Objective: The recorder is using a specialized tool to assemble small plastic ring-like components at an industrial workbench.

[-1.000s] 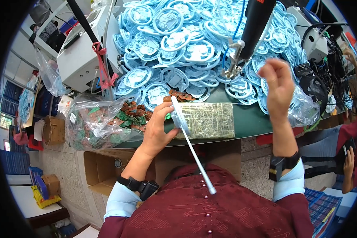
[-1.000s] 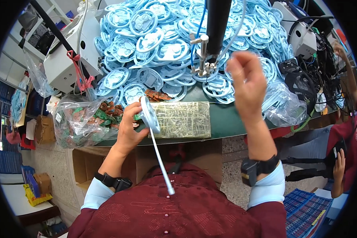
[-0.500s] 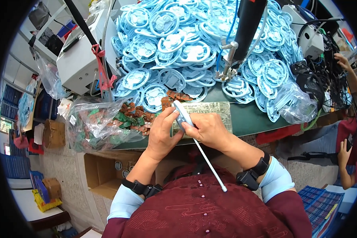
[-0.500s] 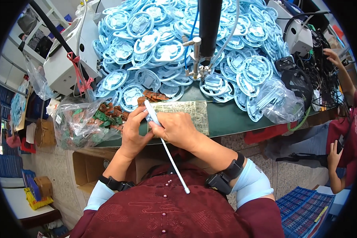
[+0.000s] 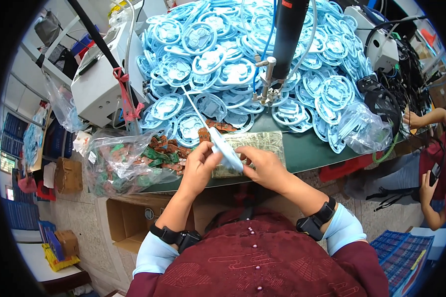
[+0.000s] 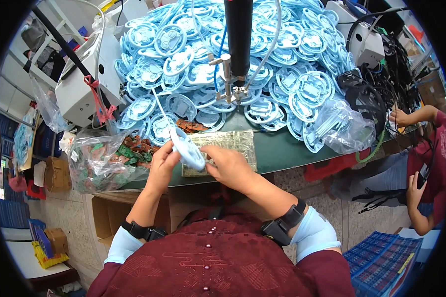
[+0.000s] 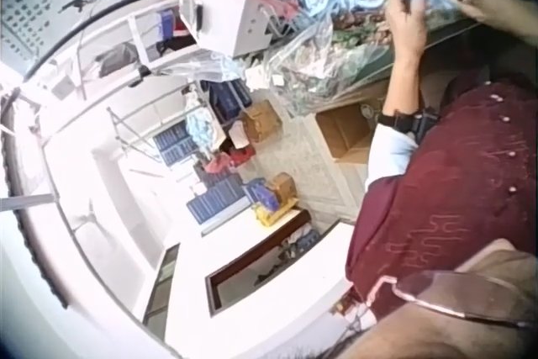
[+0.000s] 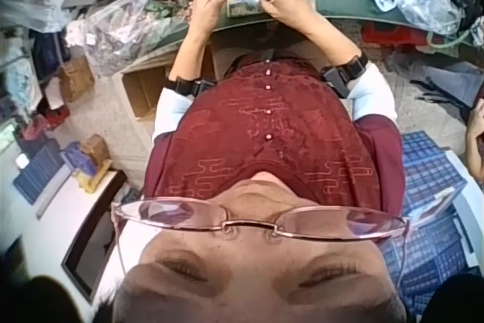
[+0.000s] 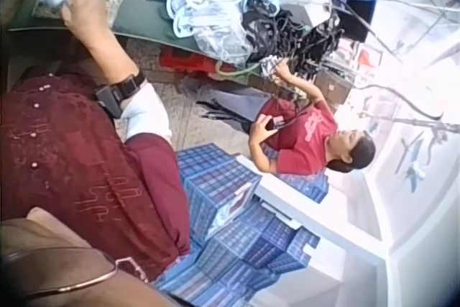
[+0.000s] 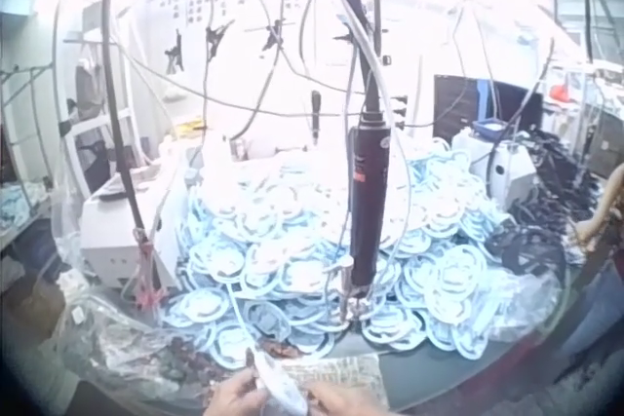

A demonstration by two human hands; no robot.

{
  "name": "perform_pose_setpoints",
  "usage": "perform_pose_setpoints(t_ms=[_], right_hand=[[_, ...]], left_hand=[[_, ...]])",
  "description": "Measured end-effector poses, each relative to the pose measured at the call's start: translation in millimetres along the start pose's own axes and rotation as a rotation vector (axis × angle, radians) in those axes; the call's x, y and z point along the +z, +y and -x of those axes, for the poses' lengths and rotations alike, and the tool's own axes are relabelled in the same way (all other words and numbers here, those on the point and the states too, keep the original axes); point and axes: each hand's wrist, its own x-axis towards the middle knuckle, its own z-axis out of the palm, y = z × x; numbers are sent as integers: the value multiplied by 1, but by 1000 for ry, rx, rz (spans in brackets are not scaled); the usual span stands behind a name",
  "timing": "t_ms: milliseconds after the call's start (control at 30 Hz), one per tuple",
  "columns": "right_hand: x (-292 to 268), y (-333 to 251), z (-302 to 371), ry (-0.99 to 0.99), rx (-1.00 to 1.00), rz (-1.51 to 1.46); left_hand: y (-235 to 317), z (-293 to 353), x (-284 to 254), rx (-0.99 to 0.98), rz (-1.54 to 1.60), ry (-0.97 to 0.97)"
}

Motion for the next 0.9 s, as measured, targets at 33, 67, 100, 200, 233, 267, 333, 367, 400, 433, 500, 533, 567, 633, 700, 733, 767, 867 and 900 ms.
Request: perform_pose_setpoints(t_ms=[33,67,100,200,233,267,333,367,400,433,500,533,567,633,700,733,767,867,900], right_hand=[[5,10,0,59,-75,115],[8,18,-1,116,-153,228],[11,23,-6,106,-164,223],[9,34,-33,166,-125,326],[8,36,-45,159,-130,330],[11,35,-59,173,-161,340],[22,31,-84,154,-211,365],[30,30,-94,141,-225,354],[38,26,-104,106,-226,366],[47,24,-114,70,-228,375],[56,20,-127,20,-199,413],[60,17,-132,41,-201,415],[61,14,-137,65,-202,419],[59,8,-148,78,-211,413],[51,2,-162,273,-378,561],[46,-5,-169,228,-349,659],[40,-8,-176,223,-353,668],[24,-3,-196,480,-532,942],[20,7,-201,441,-406,1048]], left_hand=[[7,8,2,75,38,-38],[9,16,2,150,77,-74],[4,25,-13,119,47,-136],[13,76,-55,47,-157,-219],[11,92,-73,-83,-161,-286],[1,111,-95,-190,-253,-319],[-9,152,-132,-363,-519,-355],[-10,173,-146,-427,-691,-365],[-25,197,-163,-507,-777,-290],[-42,221,-177,-592,-861,-212],[-60,247,-189,-718,-1076,-95],[-66,255,-190,-847,-1295,23],[-73,259,-189,-849,-1289,30],[-83,256,-184,-728,-1514,423],[-84,240,-176,-331,-1350,533],[-79,227,-169,-163,-1282,493],[-69,201,-148,-124,-1026,488],[-33,138,-96,188,-860,252],[-31,119,-84,328,-843,209]])
